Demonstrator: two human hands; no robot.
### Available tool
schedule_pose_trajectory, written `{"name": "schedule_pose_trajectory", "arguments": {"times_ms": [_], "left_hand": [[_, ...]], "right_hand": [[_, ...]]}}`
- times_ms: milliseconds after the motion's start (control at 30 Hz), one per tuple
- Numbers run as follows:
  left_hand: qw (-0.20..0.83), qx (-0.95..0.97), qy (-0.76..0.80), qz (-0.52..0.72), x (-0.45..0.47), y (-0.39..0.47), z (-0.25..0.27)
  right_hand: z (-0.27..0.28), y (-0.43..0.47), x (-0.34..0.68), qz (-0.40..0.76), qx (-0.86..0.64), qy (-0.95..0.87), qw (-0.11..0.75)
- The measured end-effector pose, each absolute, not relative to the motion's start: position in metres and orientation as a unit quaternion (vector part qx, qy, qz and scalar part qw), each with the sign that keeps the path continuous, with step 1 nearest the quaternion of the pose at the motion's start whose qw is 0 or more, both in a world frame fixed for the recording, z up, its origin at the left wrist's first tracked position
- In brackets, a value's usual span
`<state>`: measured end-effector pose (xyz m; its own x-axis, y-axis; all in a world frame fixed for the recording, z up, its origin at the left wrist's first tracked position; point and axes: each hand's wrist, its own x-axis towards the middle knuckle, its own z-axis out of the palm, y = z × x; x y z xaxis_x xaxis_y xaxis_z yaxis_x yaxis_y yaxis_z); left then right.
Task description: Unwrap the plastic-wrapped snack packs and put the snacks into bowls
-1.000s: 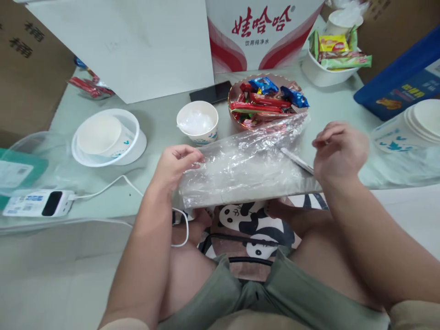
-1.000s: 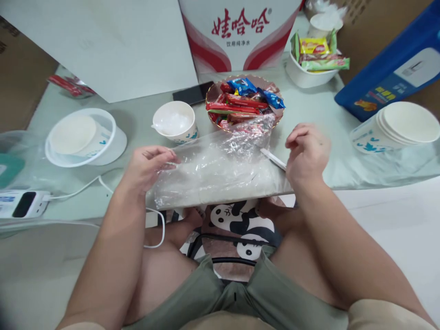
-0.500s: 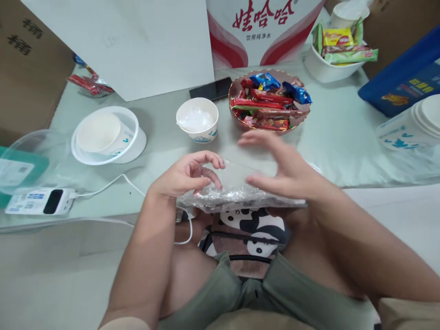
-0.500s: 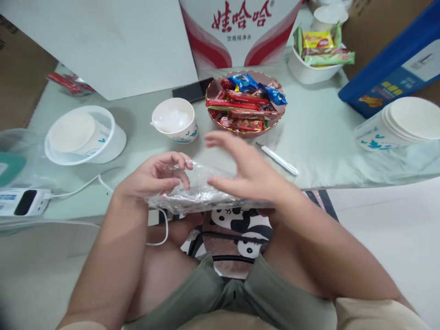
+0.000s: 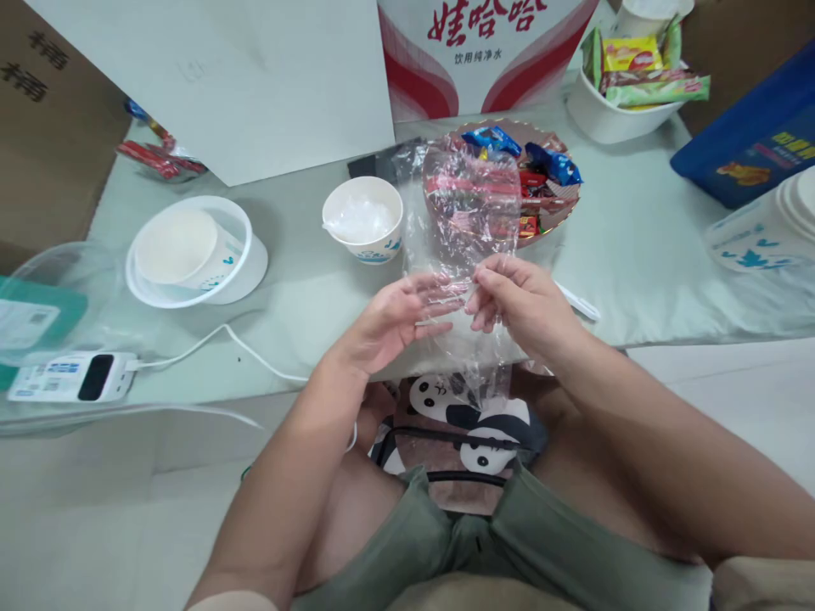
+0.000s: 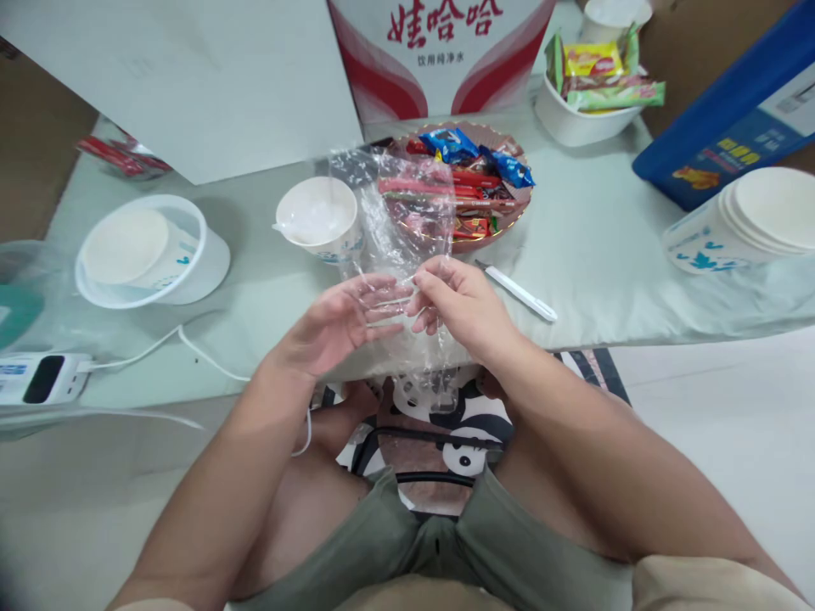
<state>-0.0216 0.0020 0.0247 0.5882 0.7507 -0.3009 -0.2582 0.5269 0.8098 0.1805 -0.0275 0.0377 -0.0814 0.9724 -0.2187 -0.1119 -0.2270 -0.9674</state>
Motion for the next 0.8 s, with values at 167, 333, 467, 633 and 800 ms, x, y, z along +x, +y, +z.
{"name": "schedule_pose_trajectory", "arguments": {"times_ms": [167, 333, 467, 633, 800], "left_hand": [[0.714, 0.447, 0.424, 0.334, -0.014, 0.003, 0.021], [0.695, 0.480, 0.430, 0.320, -0.022, 0.006, 0.019], [0.708, 0.506, 0.397, 0.293, -0.026, 0.004, 0.021], [0.701, 0.527, 0.394, 0.275, -0.026, 0.002, 0.021], [0.708, 0.484, 0.387, 0.339, -0.025, 0.002, 0.020]], "right_hand": [[0.035, -0.029, 0.193, 0.529, -0.550, -0.467, 0.447], [0.033, -0.036, 0.203, 0.538, -0.511, -0.534, 0.406], [0.026, -0.038, 0.205, 0.528, -0.499, -0.586, 0.359], [0.020, -0.034, 0.208, 0.466, -0.544, -0.530, 0.454], [0.022, -0.035, 0.209, 0.492, -0.499, -0.504, 0.506]]}}
